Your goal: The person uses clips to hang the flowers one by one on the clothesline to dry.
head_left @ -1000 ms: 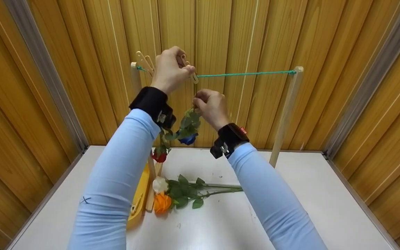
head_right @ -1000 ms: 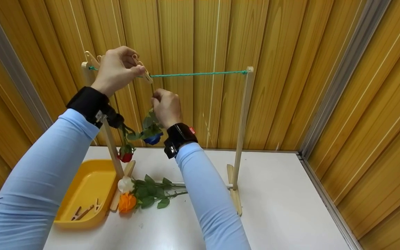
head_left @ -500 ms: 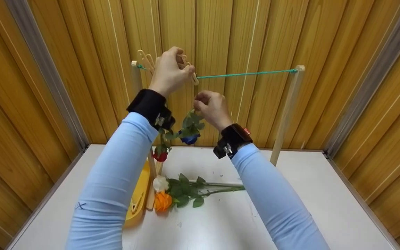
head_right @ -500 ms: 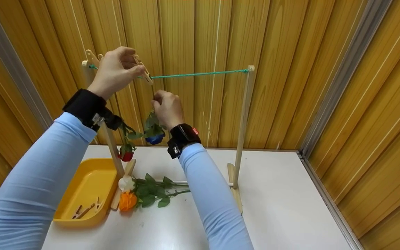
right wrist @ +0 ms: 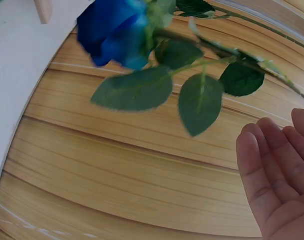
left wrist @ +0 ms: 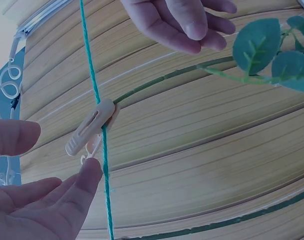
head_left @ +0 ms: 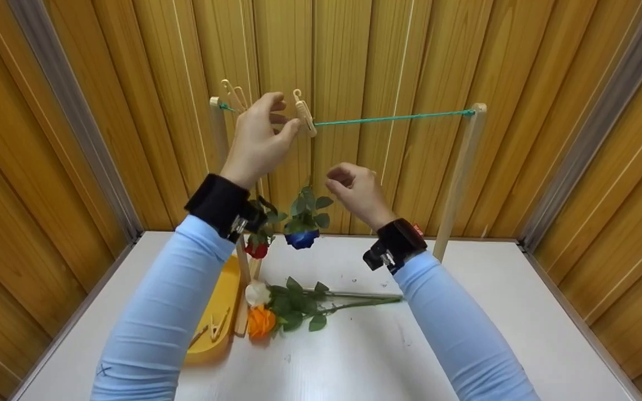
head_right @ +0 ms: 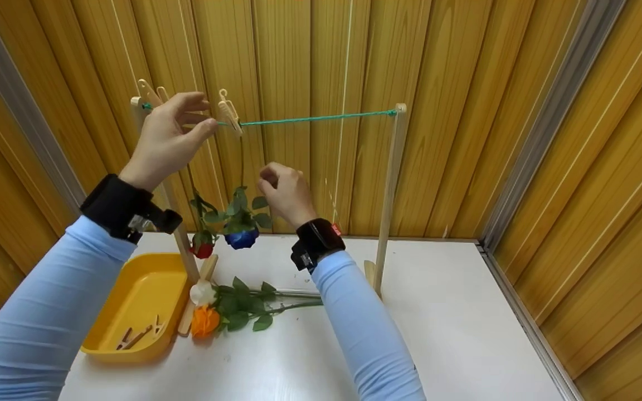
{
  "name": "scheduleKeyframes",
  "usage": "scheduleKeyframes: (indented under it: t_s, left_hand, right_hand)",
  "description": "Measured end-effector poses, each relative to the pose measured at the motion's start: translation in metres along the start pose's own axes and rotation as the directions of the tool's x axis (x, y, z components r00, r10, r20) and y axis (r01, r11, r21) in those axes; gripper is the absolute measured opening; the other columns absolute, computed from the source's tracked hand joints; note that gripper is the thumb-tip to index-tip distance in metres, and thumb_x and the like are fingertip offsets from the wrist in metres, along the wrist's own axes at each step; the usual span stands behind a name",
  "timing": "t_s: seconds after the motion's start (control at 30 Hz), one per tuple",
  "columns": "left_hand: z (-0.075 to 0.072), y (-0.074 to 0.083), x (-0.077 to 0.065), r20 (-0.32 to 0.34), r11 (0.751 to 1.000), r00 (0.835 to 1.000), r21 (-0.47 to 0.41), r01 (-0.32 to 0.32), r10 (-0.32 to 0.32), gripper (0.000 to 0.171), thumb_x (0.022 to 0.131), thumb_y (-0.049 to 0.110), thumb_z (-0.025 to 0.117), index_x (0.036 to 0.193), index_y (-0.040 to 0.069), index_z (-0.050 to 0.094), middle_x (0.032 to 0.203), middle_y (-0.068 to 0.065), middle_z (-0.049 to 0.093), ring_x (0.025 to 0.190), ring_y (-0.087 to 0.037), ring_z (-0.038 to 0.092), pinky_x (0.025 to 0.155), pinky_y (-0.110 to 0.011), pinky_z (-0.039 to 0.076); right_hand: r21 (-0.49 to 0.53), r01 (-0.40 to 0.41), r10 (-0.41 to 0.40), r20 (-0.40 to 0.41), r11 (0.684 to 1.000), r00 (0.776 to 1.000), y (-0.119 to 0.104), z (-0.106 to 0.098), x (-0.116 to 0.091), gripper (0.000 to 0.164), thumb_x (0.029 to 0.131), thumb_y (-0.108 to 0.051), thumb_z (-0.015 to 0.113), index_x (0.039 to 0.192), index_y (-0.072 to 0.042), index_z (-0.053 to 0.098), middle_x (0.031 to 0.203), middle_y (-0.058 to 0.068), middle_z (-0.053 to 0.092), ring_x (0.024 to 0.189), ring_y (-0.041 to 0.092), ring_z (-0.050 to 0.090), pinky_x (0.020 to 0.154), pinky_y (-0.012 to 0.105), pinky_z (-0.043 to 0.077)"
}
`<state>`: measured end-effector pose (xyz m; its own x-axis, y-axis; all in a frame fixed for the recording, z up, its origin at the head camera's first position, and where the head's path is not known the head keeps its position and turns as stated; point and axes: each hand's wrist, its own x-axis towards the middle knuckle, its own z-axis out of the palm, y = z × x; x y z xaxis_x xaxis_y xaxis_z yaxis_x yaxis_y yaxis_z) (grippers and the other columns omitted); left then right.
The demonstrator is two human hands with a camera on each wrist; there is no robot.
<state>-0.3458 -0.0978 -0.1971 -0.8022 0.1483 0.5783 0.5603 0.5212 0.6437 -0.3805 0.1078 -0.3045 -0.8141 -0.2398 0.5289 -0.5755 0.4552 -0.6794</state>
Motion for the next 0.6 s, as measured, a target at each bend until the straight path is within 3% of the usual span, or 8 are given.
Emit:
scheduleKeyframes:
  t_s: [0.17, 0.3, 0.4, 0.5, 0.6]
  left_hand:
    - [-0.001, -0.006, -0.026, -0.032, 0.994, 0.993, 0.011, -0.111, 0.112, 0.049, 0.103, 0.012, 0.063, 0.147, -0.005, 0.048, 0.141, -0.020, 0.058, 0.123, -0.030, 0.062, 0.098, -0.038, 0.056]
    - [0.000, -0.014, -0.048, -0.033, 0.986, 0.986, 0.030, -0.165, 0.166, 0.050, 0.102, 0.012, 0.063, 0.146, -0.008, 0.048, 0.140, -0.022, 0.058, 0.124, -0.032, 0.059, 0.097, -0.041, 0.055]
    - [0.002, -0.022, -0.063, -0.024, 0.978, 0.980, 0.071, -0.197, 0.199, 0.052, 0.104, 0.013, 0.062, 0.148, -0.009, 0.046, 0.144, -0.024, 0.055, 0.132, -0.035, 0.054, 0.107, -0.045, 0.050]
    - [0.006, -0.031, -0.079, -0.012, 0.970, 0.978, 0.127, -0.207, 0.210, 0.054, 0.105, 0.017, 0.060, 0.150, -0.009, 0.043, 0.150, -0.025, 0.049, 0.140, -0.037, 0.048, 0.116, -0.049, 0.042]
    - [0.012, -0.039, -0.094, 0.009, 0.967, 0.983, 0.180, -0.179, 0.181, 0.058, 0.106, 0.022, 0.059, 0.154, -0.006, 0.040, 0.157, -0.024, 0.042, 0.145, -0.037, 0.043, 0.119, -0.051, 0.038]
  right_hand:
    - [-0.043, 0.084, -0.084, -0.010, 0.996, 0.996, 0.010, -0.003, -0.020, 0.018, 0.102, -0.008, 0.063, 0.113, 0.004, 0.071, 0.104, 0.018, 0.074, 0.093, 0.031, 0.070, 0.085, 0.042, 0.058]
    - [-0.078, 0.132, -0.135, -0.032, 0.988, 0.990, 0.015, -0.004, -0.035, 0.019, 0.102, -0.007, 0.063, 0.113, 0.005, 0.072, 0.105, 0.019, 0.075, 0.093, 0.031, 0.071, 0.082, 0.045, 0.060]
    - [-0.099, 0.154, -0.158, -0.037, 0.983, 0.987, 0.018, -0.005, -0.047, 0.021, 0.102, -0.008, 0.062, 0.116, 0.005, 0.072, 0.108, 0.018, 0.075, 0.099, 0.032, 0.071, 0.085, 0.048, 0.060]
    - [-0.132, 0.157, -0.164, -0.039, 0.979, 0.986, 0.022, -0.008, -0.059, 0.024, 0.103, -0.011, 0.063, 0.120, 0.004, 0.071, 0.116, 0.019, 0.073, 0.108, 0.034, 0.069, 0.091, 0.052, 0.058]
    - [-0.177, 0.143, -0.154, -0.049, 0.974, 0.987, 0.027, -0.010, -0.072, 0.029, 0.103, -0.015, 0.064, 0.125, 0.003, 0.070, 0.125, 0.020, 0.071, 0.118, 0.035, 0.067, 0.095, 0.052, 0.056]
